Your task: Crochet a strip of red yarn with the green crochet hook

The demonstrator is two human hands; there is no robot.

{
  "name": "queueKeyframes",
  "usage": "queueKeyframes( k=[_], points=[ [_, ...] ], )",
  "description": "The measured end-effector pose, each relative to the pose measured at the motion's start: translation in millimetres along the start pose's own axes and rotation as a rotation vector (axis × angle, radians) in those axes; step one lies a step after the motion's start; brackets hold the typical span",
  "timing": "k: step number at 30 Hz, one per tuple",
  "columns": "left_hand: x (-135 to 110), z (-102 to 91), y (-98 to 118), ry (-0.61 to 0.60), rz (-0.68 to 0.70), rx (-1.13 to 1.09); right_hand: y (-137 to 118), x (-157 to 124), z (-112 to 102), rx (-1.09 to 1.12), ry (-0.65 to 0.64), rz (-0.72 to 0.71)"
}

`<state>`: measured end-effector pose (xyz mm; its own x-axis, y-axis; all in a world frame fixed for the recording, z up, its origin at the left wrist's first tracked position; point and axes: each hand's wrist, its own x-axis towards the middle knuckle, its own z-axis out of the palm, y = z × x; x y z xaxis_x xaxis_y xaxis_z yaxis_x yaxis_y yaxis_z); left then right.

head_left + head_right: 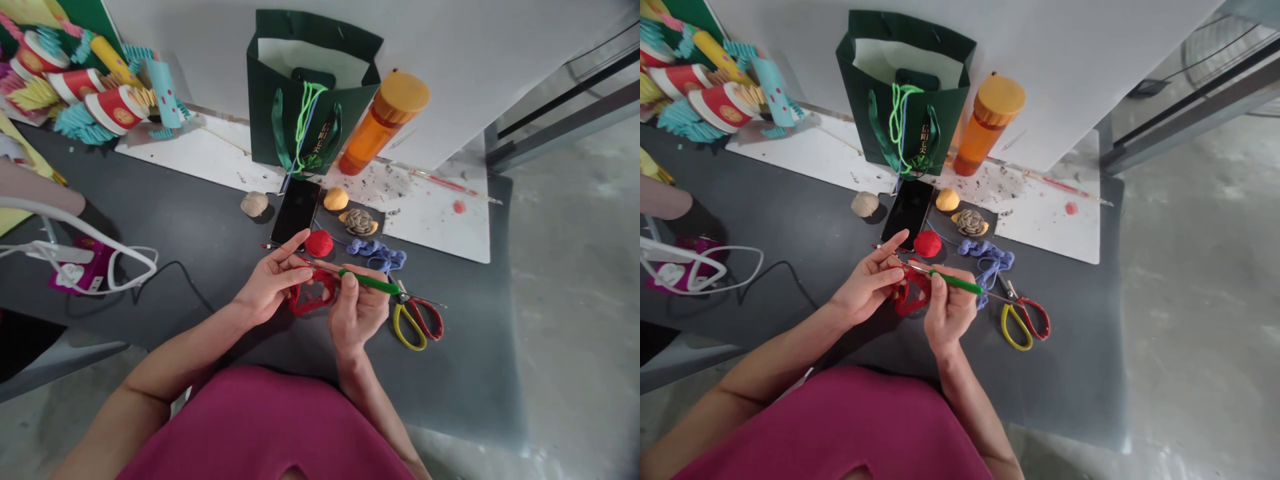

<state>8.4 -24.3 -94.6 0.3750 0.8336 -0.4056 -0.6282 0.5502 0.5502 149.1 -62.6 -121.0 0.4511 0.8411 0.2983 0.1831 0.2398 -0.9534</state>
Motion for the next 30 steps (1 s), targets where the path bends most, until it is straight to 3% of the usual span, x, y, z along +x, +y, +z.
queueKeyframes(
  k=[8,12,16,26,30],
  points=[
    [1,0.5,1,0.014,0.002,0.027,8,8,2,0.188,-0.035,0.026],
    [1,-0.1,-1,-0.011,0.059,0.079,5,12,7,0.286,-0.137,0.087],
    [0,-2.5,-5,-0.004,0.123,0.161,2,10,8,0.239,-0.215,0.131],
    [-3,-1.2,-5,0.096,0.242,0.348,-5,12,11,0.331,-0.168,0.215],
    [-2,-1.7,-3,0.035,0.244,0.303,-6,13,12,0.39,-0.145,0.231]
  ],
)
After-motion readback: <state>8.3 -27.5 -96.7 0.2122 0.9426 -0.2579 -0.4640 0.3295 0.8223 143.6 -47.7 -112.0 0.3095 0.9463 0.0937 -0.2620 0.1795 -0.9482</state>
